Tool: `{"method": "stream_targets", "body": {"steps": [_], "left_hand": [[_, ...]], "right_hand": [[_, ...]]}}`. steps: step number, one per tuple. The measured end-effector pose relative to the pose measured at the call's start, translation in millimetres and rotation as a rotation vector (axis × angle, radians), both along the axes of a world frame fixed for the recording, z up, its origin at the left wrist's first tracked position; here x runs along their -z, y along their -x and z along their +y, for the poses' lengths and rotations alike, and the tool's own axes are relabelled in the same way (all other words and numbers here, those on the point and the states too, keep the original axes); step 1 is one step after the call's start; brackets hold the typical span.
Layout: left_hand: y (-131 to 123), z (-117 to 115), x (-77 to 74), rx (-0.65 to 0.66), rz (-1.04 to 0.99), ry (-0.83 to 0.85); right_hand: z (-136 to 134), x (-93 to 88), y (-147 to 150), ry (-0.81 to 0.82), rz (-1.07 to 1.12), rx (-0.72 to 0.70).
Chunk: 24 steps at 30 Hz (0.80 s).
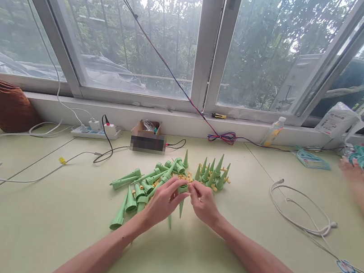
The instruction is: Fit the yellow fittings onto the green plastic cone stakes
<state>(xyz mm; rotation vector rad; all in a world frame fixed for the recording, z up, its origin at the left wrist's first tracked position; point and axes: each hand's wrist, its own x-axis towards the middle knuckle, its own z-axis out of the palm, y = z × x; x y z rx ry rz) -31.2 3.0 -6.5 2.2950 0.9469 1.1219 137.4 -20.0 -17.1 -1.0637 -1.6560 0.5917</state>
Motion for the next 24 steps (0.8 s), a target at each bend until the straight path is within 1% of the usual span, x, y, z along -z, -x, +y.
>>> {"method": "stream_targets", "body": {"steps": [2, 5, 8, 10, 13, 17, 20, 24], "left_hand": [[-1.0, -1.0, -1.4, -0.007, -0.031, 0.022], [-3.8, -3.6, -7.4, -0.027, -0.116, 0.105], [-6.3, -5.0, -14.4, -0.049, -0.229, 0.264], [-7.2, -3.9, -16.9, -0.034, -0.307, 0.372], [-7.7, -1.1, -17.0, 0.052, -0.338, 0.57], [-7.7, -0.3, -17.4, 0.233, -0.348, 0.874], [-6.9, -0.7, -18.6, 0.328, -0.399, 1.005], [-5.4, 0.7, -18.1, 0.365, -0.403, 1.113]], "right_hand": [[0.1, 0.7, 0.2, -0.002, 0.001, 0.006], [0.1, 1.8, 0.5, -0.006, 0.009, 0.027], [-0.2, 1.8, -0.4, -0.039, 0.018, 0.069], [-0.5, 1.2, -1.6, -0.079, 0.021, 0.101], [-1.0, -0.2, -3.8, -0.131, 0.013, 0.141], [-0.9, -0.9, -5.8, -0.19, -0.009, 0.162], [-0.6, -0.8, -5.8, -0.227, -0.026, 0.162], [-0.6, -1.7, -4.5, -0.273, -0.05, 0.153]]}}
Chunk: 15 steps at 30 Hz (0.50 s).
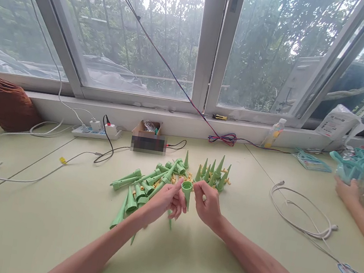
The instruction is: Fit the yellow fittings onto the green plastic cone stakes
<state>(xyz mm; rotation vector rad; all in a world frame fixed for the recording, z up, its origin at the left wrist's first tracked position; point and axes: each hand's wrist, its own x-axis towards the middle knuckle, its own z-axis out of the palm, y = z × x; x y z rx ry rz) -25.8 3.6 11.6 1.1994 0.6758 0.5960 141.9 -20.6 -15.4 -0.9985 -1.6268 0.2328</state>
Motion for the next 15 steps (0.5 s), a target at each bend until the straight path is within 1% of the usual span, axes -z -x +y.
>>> {"method": "stream_targets", "body": {"steps": [6, 11, 15], "left_hand": [[-0.6, 2.6, 0.9, -0.042, 0.015, 0.034], [-1.1, 3.1, 1.5, -0.056, 0.001, 0.017], [-0.1, 2.4, 1.7, -0.049, -0.005, -0.053]], "right_hand": [[0.3, -2.1, 0.5, -0.106, -0.011, -0.028], [-0.1, -3.6, -0.6, -0.074, -0.008, -0.047], [0.8, -3.0, -1.2, -0.005, 0.014, -0.053]]}}
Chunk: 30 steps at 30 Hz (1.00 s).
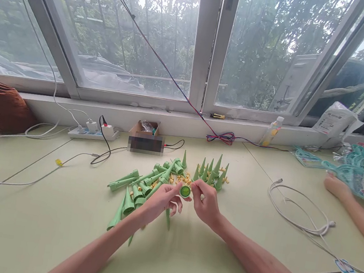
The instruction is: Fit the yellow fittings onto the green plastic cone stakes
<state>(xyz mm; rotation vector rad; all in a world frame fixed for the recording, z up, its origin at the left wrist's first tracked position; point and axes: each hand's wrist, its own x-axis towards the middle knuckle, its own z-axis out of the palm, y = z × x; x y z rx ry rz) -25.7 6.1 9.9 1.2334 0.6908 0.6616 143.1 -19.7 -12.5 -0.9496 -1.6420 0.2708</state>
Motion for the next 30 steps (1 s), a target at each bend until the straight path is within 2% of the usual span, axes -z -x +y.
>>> {"method": "stream_targets", "body": {"steps": [7, 13, 16, 23, 30], "left_hand": [[0.9, -2.6, -0.5, -0.109, 0.113, -0.315], [2.2, -4.4, 5.1, -0.267, 0.238, -0.758], [2.5, -4.5, 8.1, -0.285, 0.277, -0.894], [1.2, -4.9, 10.0, -0.298, 0.304, -0.965], [-1.3, -7.3, 7.6, -0.297, 0.315, -0.808]], "right_hand": [[2.3, 2.2, -0.5, 0.098, 0.048, -0.008], [1.9, 2.5, -0.9, 0.137, 0.059, -0.008], [2.4, 4.5, -0.7, 0.145, 0.062, -0.008], [3.3, 7.0, 0.4, 0.159, 0.073, 0.003], [3.7, 6.4, 2.5, 0.176, 0.068, 0.022]]}}
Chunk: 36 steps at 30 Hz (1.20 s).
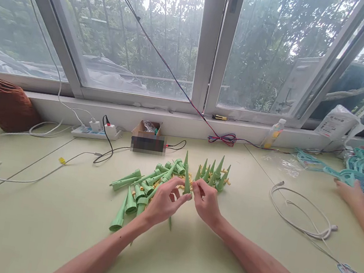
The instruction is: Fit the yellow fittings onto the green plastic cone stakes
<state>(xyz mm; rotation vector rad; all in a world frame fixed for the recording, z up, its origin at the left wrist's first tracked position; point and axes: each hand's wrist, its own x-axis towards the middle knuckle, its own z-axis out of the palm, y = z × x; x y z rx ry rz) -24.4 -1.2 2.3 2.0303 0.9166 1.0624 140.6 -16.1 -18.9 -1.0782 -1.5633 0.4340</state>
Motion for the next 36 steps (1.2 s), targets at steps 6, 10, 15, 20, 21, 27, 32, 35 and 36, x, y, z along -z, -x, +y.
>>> {"method": "stream_targets", "body": {"steps": [6, 10, 15, 20, 21, 27, 32, 35, 36], "left_hand": [[-1.0, 0.8, -3.1, 0.03, -0.122, 0.281], [-2.4, 1.0, -4.9, 0.008, -0.185, 0.357], [-2.8, 0.3, -8.0, -0.105, -0.24, 0.29], [-0.7, 0.2, -5.2, -0.188, -0.145, 0.093], [-0.5, 0.2, -4.0, -0.186, -0.112, 0.051], [-0.9, 0.8, 2.5, -0.185, 0.031, -0.11], [-0.4, 1.3, 2.0, -0.206, 0.037, -0.108], [0.2, 1.2, 1.9, -0.187, 0.048, -0.1], [0.2, 1.2, 2.1, -0.178, 0.049, -0.096]], "right_hand": [[-1.6, 1.4, 3.7, 0.089, 0.045, -0.056], [-2.8, 1.8, 4.2, 0.117, 0.063, -0.063], [-5.1, -2.6, 4.8, 0.074, 0.095, -0.033], [-3.3, 0.7, 4.7, 0.009, 0.021, -0.019], [-2.4, 2.4, 4.5, 0.006, 0.001, -0.023], [-2.3, 3.5, 3.4, 0.054, 0.016, -0.082], [-4.7, 1.7, 4.6, 0.066, 0.022, -0.154], [-3.1, 7.0, 4.9, 0.059, -0.012, -0.195], [-2.4, 9.0, 4.9, 0.061, -0.019, -0.199]]}}
